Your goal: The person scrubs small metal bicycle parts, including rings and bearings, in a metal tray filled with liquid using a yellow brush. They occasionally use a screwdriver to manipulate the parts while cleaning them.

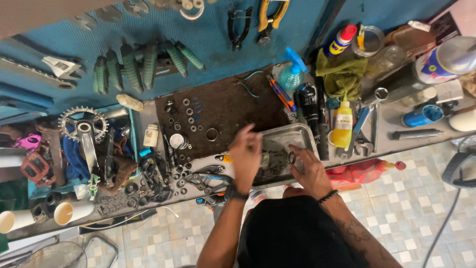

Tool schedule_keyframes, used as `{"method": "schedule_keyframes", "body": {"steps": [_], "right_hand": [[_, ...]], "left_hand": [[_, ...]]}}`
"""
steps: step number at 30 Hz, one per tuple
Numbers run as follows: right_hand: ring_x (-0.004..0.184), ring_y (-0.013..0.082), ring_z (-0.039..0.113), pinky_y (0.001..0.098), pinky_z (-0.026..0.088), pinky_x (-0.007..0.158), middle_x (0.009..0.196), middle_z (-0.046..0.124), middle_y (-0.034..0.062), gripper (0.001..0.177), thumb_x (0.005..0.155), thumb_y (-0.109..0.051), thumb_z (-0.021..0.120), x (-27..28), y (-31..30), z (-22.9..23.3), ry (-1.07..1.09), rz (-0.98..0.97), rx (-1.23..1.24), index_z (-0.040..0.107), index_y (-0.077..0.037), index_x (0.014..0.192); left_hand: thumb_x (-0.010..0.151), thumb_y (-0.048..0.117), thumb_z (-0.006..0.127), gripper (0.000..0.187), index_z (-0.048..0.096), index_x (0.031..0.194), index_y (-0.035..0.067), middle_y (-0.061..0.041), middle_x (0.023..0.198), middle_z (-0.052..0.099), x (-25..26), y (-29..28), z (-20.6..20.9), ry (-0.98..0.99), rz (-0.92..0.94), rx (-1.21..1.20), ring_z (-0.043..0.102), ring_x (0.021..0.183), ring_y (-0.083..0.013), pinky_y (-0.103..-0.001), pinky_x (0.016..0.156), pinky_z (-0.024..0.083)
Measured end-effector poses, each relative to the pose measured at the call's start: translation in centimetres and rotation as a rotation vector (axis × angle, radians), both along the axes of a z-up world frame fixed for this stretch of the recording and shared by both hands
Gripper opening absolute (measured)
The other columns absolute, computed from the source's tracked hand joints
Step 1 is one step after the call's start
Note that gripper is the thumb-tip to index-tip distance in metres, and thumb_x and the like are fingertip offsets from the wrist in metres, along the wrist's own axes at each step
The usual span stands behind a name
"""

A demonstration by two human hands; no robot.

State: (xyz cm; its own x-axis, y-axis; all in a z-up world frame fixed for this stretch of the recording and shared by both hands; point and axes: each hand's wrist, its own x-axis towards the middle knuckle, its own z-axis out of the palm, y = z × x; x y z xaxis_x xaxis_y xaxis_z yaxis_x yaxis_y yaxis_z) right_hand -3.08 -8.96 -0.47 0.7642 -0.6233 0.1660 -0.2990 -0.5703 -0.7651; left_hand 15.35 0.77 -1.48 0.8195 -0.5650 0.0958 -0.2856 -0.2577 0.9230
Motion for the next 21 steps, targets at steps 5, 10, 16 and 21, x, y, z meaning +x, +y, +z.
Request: {"method": "schedule_keyframes", "body": {"steps": [5,10,16,21], "right_hand": [[0.090,0.0254,0.075,0.0366,0.061,0.077,0.108,0.070,0.0128,0.035,0.080,-0.007,0.078,-1.8,-0.3,-1.2,0.080,-0.057,0.132,0.067,-0.004,0.113],[0.088,0.0185,0.079,0.0319,0.064,0.075,0.098,0.078,0.0098,0.027,0.083,-0.017,0.081,-4.4,-1.8,-2.6,0.130,-0.173,0.351,0.070,-0.001,0.102],[0.091,0.0170,0.079,0.0302,0.063,0.081,0.100,0.082,0.0108,0.030,0.080,-0.020,0.085,-6.2,-6.7,-4.3,0.220,-0.111,0.419,0.074,0.001,0.099],[0.099,0.0178,0.074,0.0317,0.060,0.082,0.113,0.075,0.0121,0.047,0.082,-0.017,0.081,-5.5,-9.7,-3.3,0.158,-0.021,0.485,0.064,-0.002,0.123]], "left_hand": [[0.090,0.035,0.072,0.050,0.059,0.130,0.008,-0.016,0.100,0.076,0.8,-14.5,-7.4,-0.108,0.014,0.194,0.072,0.096,-0.0369,-0.048,0.085,0.056],[0.085,0.042,0.072,0.069,0.046,0.135,0.004,-0.025,0.112,0.070,1.7,-20.5,-8.5,0.143,0.126,0.457,0.070,0.100,-0.0433,-0.052,0.088,0.056],[0.078,0.041,0.074,0.077,0.044,0.136,0.001,-0.026,0.111,0.071,2.4,-21.5,-9.7,0.129,0.127,0.535,0.071,0.100,-0.0422,-0.051,0.088,0.057],[0.086,0.038,0.066,0.050,0.066,0.123,0.005,-0.023,0.107,0.077,3.0,-19.7,-11.2,0.330,0.294,0.223,0.073,0.097,-0.0372,-0.047,0.086,0.058]]}}
